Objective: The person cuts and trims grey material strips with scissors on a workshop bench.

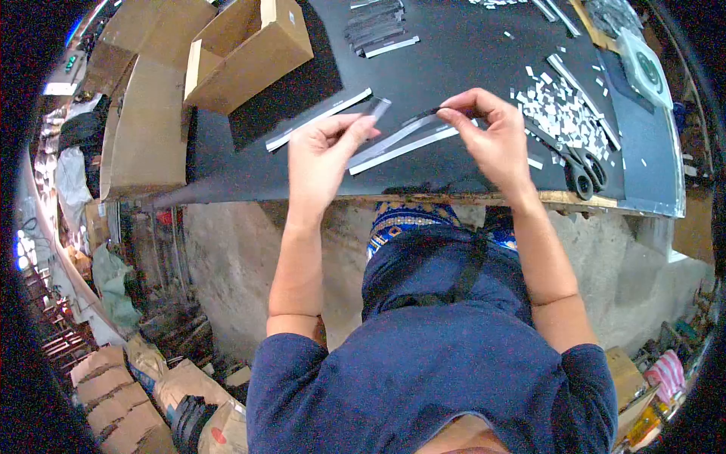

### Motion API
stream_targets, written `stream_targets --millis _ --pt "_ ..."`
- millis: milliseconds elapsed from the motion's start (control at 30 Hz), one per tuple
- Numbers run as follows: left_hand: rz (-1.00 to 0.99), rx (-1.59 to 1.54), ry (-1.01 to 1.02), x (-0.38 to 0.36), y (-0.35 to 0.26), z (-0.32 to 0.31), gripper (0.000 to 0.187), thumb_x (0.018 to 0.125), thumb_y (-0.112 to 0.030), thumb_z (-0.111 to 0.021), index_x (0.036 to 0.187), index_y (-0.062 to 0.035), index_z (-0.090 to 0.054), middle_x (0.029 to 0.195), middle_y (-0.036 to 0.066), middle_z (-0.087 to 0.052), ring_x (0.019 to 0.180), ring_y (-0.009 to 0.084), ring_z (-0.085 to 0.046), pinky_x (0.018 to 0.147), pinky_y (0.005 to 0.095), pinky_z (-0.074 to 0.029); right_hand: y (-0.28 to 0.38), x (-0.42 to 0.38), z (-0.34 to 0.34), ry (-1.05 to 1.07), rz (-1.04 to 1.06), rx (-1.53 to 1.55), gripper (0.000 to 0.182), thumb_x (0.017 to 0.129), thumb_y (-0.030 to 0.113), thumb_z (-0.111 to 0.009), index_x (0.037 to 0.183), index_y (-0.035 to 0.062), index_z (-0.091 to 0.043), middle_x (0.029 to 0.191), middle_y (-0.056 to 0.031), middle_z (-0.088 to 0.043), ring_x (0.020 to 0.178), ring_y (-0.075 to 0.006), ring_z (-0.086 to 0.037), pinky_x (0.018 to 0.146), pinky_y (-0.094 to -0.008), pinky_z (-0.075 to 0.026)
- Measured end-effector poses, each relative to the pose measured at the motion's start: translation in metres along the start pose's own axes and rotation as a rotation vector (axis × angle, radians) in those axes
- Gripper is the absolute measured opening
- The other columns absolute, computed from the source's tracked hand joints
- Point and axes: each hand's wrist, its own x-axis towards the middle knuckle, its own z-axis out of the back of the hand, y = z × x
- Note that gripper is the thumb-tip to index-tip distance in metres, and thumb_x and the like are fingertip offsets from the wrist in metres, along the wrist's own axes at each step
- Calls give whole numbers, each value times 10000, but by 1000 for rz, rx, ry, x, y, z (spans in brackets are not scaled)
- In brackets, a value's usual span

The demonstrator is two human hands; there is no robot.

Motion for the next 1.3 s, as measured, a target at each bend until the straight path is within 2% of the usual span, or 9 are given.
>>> stream_targets --millis 100,167,300,567,633,700,767,967,1300 --pt "-35 76 -111 5 6 19 195 884 -127 -674 972 44 -704 807 81 -704 691 90 -635 634 220 -501 -16 6 13 35 -108 105 95 784 74 -715 866 28 -701 764 -52 -690 682 -90 -616 651 -252 -490" --pt "-37 133 -117 7 6 29 210 885 -134 -672 991 45 -699 803 87 -703 676 107 -650 616 225 -506 -20 6 20 147 -172 -72 119 784 86 -713 889 32 -711 761 -53 -693 689 -94 -621 654 -252 -493" --pt "-63 180 -150 7 9 34 212 885 -142 -671 994 38 -701 797 91 -701 672 110 -656 604 219 -501 -31 8 24 144 -187 -162 150 774 108 -717 903 31 -717 798 -85 -713 721 -140 -667 665 -269 -510" --pt "60 -55 78 3 14 22 198 888 -149 -670 950 38 -691 824 118 -703 676 141 -664 611 239 -520 -18 8 21 109 -199 -368 170 759 121 -730 906 35 -720 809 -112 -705 749 -177 -670 678 -299 -517" --pt "72 -80 97 1 12 15 196 886 -152 -674 940 36 -692 819 115 -703 666 142 -662 615 244 -525 -15 10 15 -92 296 -545 177 757 135 -744 906 42 -723 860 -101 -695 808 -187 -660 691 -304 -512" --pt "97 -143 180 0 12 9 195 882 -158 -681 932 30 -695 822 113 -704 667 142 -664 618 249 -532 -2 5 12 -52 251 -456 162 759 119 -745 903 47 -727 901 -90 -680 854 -189 -652 701 -299 -509" --pt "106 -162 206 -2 6 2 193 880 -161 -684 922 27 -698 818 110 -705 664 141 -666 620 247 -536 11 2 5 60 128 -79 136 768 79 -728 901 52 -728 894 -82 -676 838 -189 -653 702 -301 -514" --pt "109 -206 169 -5 5 -14 189 880 -141 -684 942 37 -705 804 102 -704 666 129 -666 622 235 -537 21 -20 -17 -52 461 -232 317 751 7 -708 1060 74 -688 937 -103 -627 856 -261 -598 719 -348 -500" --pt "-21 -170 104 -12 1 -28 159 880 -104 -676 960 28 -715 807 104 -709 682 122 -668 623 227 -538 21 -28 -24 -94 458 -247 370 772 3 -687 1135 72 -660 1033 -121 -616 888 -278 -583 730 -360 -492"
